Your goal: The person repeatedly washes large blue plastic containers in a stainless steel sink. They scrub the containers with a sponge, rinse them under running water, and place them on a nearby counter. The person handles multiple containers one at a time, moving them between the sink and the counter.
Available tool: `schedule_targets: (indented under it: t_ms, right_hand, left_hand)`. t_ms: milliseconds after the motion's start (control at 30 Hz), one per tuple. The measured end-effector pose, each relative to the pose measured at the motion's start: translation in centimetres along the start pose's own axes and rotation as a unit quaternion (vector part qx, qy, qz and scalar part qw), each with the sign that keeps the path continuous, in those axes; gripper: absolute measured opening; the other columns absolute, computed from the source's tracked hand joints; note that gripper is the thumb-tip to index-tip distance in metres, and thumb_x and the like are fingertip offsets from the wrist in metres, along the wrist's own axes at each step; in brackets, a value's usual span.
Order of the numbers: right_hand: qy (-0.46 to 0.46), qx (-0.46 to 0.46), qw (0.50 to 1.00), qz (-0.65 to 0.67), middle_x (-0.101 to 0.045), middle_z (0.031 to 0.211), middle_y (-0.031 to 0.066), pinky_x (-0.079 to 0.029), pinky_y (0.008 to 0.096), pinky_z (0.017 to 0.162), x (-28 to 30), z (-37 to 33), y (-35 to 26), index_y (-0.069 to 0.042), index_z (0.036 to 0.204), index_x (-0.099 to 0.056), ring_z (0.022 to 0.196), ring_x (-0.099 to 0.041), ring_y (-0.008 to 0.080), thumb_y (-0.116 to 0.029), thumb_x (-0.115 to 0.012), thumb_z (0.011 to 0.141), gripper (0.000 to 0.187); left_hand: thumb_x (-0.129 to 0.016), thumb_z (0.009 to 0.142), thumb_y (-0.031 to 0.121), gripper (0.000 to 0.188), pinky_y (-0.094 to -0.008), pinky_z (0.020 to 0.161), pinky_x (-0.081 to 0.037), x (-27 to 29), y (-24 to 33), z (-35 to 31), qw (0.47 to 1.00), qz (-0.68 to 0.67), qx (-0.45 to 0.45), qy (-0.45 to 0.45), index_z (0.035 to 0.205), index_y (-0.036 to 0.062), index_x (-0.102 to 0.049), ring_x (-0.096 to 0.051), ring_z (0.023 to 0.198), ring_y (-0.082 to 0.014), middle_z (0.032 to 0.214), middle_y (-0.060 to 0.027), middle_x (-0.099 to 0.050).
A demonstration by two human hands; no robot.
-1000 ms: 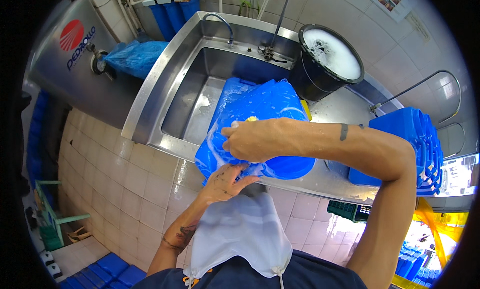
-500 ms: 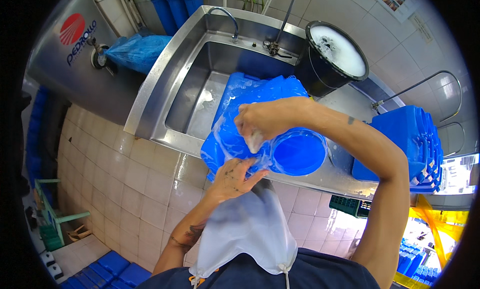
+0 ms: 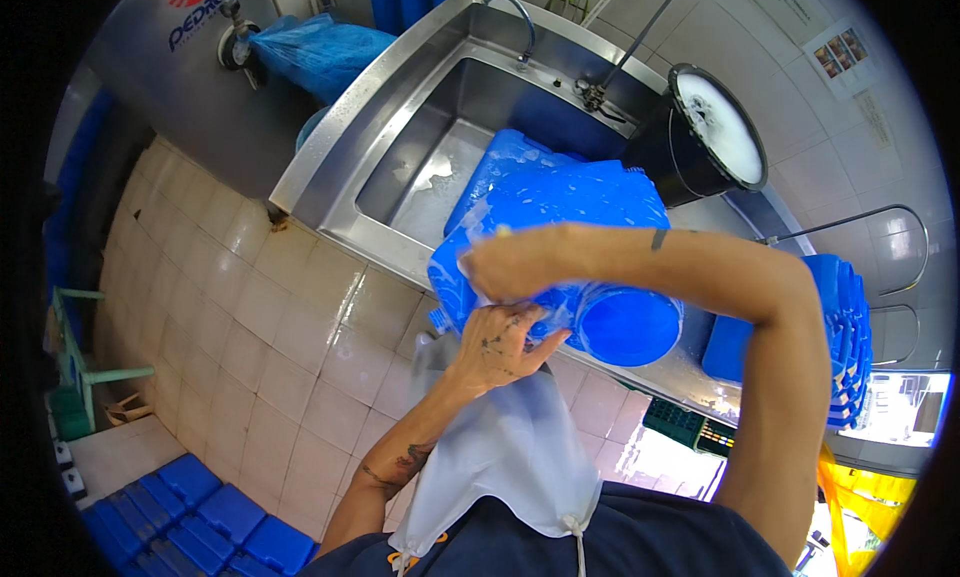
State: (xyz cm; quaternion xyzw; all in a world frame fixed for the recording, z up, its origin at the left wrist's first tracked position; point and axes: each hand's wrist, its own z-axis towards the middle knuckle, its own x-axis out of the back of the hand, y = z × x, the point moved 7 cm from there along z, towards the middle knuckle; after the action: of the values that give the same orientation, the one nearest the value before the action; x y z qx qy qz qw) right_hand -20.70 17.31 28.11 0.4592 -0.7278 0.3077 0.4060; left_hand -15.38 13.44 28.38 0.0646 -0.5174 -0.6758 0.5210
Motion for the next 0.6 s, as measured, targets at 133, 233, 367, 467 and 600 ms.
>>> schedule_targets:
  t_ms: [133,233,367,467,600]
  right_hand:
    - [0.078,-0.043,0.963,0.253,-0.064,0.090,0.0102,-0.048,0.0427,0.074,2.1,-2.0,2.7,-0.009,0.081,-0.071,0.094,-0.058,0.0297,-0.024,-0.063,0.075,0.018]
    - [0.014,-0.076,0.988,0.134,-0.065,0.092,0.0105,-0.047,0.0458,0.083,4.1,-3.7,-0.5,-0.010,0.089,-0.072,0.106,-0.054,0.0293,-0.023,-0.063,0.078,0.019]
    - [-0.025,-0.059,0.968,0.244,-0.060,0.107,0.0122,-0.040,0.0452,0.094,4.6,-5.0,0.9,-0.010,0.105,-0.066,0.111,-0.049,0.0315,-0.018,-0.062,0.083,0.024]
    - [0.231,-0.090,0.914,0.321,-0.056,0.124,0.0143,-0.032,0.0471,0.104,2.6,-4.4,4.8,-0.009,0.113,-0.063,0.123,-0.044,0.0342,-0.011,-0.064,0.085,0.028]
    - [0.310,0.042,0.901,0.301,-0.059,0.116,0.0121,-0.036,0.0458,0.097,0.5,3.9,4.5,-0.010,0.116,-0.060,0.113,-0.051,0.0331,-0.018,-0.057,0.092,0.026]
  left_hand:
    - [-0.081,0.074,0.030,0.035,-0.0365,0.051,-0.050,1.2,-1.1,-0.5,0.999,-0.024,-0.011,0.031,0.089,0.0024,-0.066,-0.064,0.055,-0.0268,0.073,-0.0128,-0.067]
    - [-0.081,0.073,0.029,0.033,-0.0362,0.051,-0.049,2.1,-1.6,-0.9,0.999,-0.033,-0.018,0.035,0.088,0.0032,-0.066,-0.064,0.056,-0.0271,0.073,-0.0124,-0.068]
    - [-0.079,0.074,0.032,0.034,-0.0368,0.051,-0.049,2.4,-0.9,-2.4,0.994,0.004,-0.078,0.080,0.089,0.0036,-0.067,-0.064,0.056,-0.0272,0.072,-0.0116,-0.067]
    - [-0.080,0.073,0.033,0.033,-0.0367,0.053,-0.050,2.2,-0.5,-2.4,0.999,-0.004,-0.025,0.027,0.086,0.0045,-0.068,-0.064,0.056,-0.0269,0.071,-0.0108,-0.068]
    - [-0.081,0.071,0.031,0.031,-0.0370,0.054,-0.052,1.5,-0.2,-1.9,1.000,0.004,-0.009,-0.017,0.082,0.0043,-0.069,-0.064,0.055,-0.0277,0.070,-0.0100,-0.068]
